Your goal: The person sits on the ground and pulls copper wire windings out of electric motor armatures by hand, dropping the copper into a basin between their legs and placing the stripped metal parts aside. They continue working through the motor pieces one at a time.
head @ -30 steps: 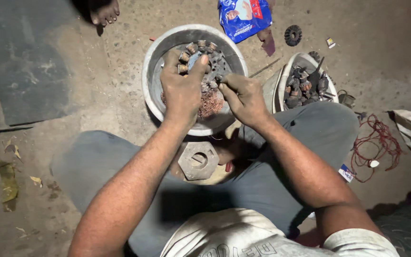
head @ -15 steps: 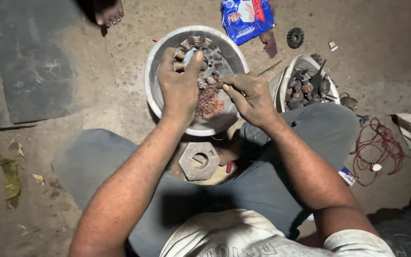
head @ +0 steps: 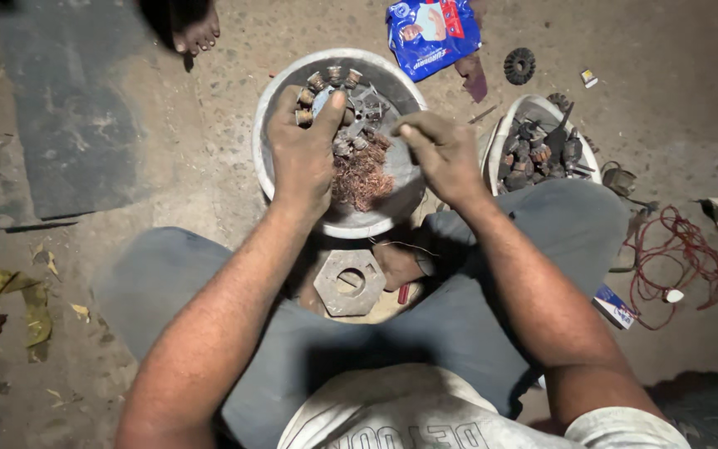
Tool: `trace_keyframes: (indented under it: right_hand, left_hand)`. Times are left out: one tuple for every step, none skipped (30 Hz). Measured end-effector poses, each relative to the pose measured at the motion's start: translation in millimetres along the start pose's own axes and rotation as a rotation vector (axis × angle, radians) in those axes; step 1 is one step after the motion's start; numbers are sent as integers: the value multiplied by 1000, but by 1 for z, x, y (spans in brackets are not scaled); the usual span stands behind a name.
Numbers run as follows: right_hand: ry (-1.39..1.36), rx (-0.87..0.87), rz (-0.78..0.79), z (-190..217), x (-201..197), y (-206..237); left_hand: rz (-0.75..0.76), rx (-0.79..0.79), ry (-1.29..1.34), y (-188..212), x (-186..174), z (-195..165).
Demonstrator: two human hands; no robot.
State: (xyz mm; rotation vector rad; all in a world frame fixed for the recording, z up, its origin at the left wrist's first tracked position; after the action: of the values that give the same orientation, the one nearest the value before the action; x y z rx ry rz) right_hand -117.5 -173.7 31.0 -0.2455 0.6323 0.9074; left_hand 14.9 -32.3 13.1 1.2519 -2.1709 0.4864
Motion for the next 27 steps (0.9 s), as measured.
trace_keyframes:
  right_hand:
    - [20,-43,28,1,4,-1]
    - [39,-86,53,3,7,-2]
    - [60,-132,73,6,10,-2]
    - [60,-235,12,13,8,1]
    - [60,-337,-47,20,6,5]
    - [59,-436,-102,28,3,11]
    - [38,-397,-85,29,4,12]
    - [13,-356,-65,29,5,13]
    - [-14,-317,-44,30,6,14]
    - [1,-315,-36,31,7,17]
    - [16,-317,-27,32,7,19]
    - [29,-326,-19,31,7,21]
    - [33,-352,-13,30,4,22]
    - [37,-391,-6,27,2,22]
    - [23,-335,-29,19,-2,18]
    - [11,-275,-50,9,-7,15]
    - [-61,-215,-59,0,-7,11]
    - [-130,-144,-70,-10,-9,7]
    - [-196,-65,-81,-20,-7,6]
    - [-154,-57,-12,-24,0,5]
    - [-110,-49,56,-27,5,6]
    - [-69,-39,124,-28,10,7]
    - [-38,-52,133,-28,7,8]
    - [-6,-69,144,-26,5,9]
    - [28,-85,157,-24,0,8]
    - [33,-75,113,-23,-8,6]
    - [38,-62,70,-23,-17,3]
  left_hand:
    - [-3,0,-56,0,0,0]
    - [-3,-1,-112,0,0,0]
    - [1,1,-166,1,0,1]
    - [5,9,-149,1,1,2]
    - [9,16,-131,2,1,4]
    - [10,18,-113,3,2,7]
    - [9,41,-121,4,1,9]
    - [5,62,-131,4,1,11]
    - [2,84,-144,4,0,14]
    - [-18,92,-229,4,-3,17]
    - [-38,102,-315,3,-5,19]
    - [-60,119,-401,1,-8,21]
    - [-39,203,-531,-3,-6,19]
    - [-26,299,-661,-5,-4,17]
    - [-24,395,-792,-8,-3,13]
    - [-22,313,-736,-11,-5,20]
    - [-11,229,-676,-12,-5,29]
    - [9,137,-613,-11,-4,37]
    - [20,150,-531,-10,-3,38]
    - [31,158,-446,-9,-1,40]
    - [41,165,-362,-10,2,41]
    - [9,153,-349,-9,0,41]
    - [-21,141,-338,-10,-2,41]
    - [-54,133,-326,-13,-3,40]
    - [-55,186,-436,-16,-5,33]
    - [-57,237,-545,-18,-7,26]
    - [-58,284,-654,-19,-8,21]
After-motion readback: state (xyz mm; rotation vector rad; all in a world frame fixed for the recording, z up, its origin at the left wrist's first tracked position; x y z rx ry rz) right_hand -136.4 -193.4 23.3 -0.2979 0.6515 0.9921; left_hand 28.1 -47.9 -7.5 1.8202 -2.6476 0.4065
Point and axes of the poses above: each hand's wrist, its own y-axis away from the middle knuckle, its own x-axis out of the palm, z = x × y, the point moved 6 cm from there along -y, towards the middle knuckle, and after that the axes turned 10 degrees about x, right-handed, at the moved point
